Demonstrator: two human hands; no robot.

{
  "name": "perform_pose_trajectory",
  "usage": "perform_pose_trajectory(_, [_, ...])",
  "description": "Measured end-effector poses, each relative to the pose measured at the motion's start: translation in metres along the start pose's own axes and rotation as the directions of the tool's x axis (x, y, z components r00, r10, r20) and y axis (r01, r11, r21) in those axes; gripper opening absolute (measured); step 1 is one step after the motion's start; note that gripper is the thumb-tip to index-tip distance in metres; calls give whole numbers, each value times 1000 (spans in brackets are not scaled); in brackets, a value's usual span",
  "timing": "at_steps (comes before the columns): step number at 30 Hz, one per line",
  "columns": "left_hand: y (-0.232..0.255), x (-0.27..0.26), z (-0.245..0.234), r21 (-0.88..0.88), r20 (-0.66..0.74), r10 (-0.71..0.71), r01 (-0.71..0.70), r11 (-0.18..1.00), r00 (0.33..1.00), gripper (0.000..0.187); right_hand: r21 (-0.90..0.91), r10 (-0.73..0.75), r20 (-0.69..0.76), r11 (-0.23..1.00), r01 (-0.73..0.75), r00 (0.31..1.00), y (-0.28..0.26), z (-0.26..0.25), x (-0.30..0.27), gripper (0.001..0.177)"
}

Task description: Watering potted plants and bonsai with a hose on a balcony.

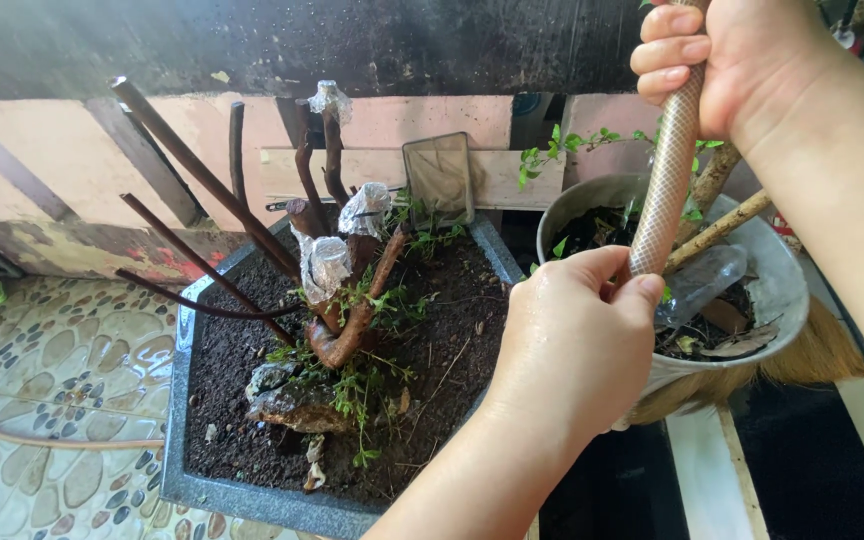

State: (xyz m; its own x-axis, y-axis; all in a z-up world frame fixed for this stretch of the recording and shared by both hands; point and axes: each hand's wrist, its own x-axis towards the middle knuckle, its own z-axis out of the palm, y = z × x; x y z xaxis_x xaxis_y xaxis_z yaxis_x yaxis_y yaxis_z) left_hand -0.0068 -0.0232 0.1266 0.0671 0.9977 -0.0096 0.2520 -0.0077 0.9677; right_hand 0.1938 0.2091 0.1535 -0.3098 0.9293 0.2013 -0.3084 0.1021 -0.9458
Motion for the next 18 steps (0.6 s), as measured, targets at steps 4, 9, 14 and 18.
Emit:
perform_pose_trajectory(4, [0, -2, 1, 0, 16, -17, 17, 1000, 1000, 29, -28, 33, -53, 999, -35, 998, -3, 11, -10, 31])
perform_pose_trajectory(9, [-13, -8, 6, 32, 34, -8, 7, 999, 999, 28, -19, 47, -180, 999, -51, 983, 11, 21, -35, 35])
perform_pose_trajectory(14, [-26, -17, 10, 55, 66, -47, 44, 998, 997, 27, 64, 149, -227, 988, -138, 962, 35, 15, -51, 39])
perform_pose_trajectory(18, [-41, -23, 14, 46, 116, -119, 114, 992, 986, 27, 150, 340, -279, 939, -310, 898, 66, 2, -59, 38])
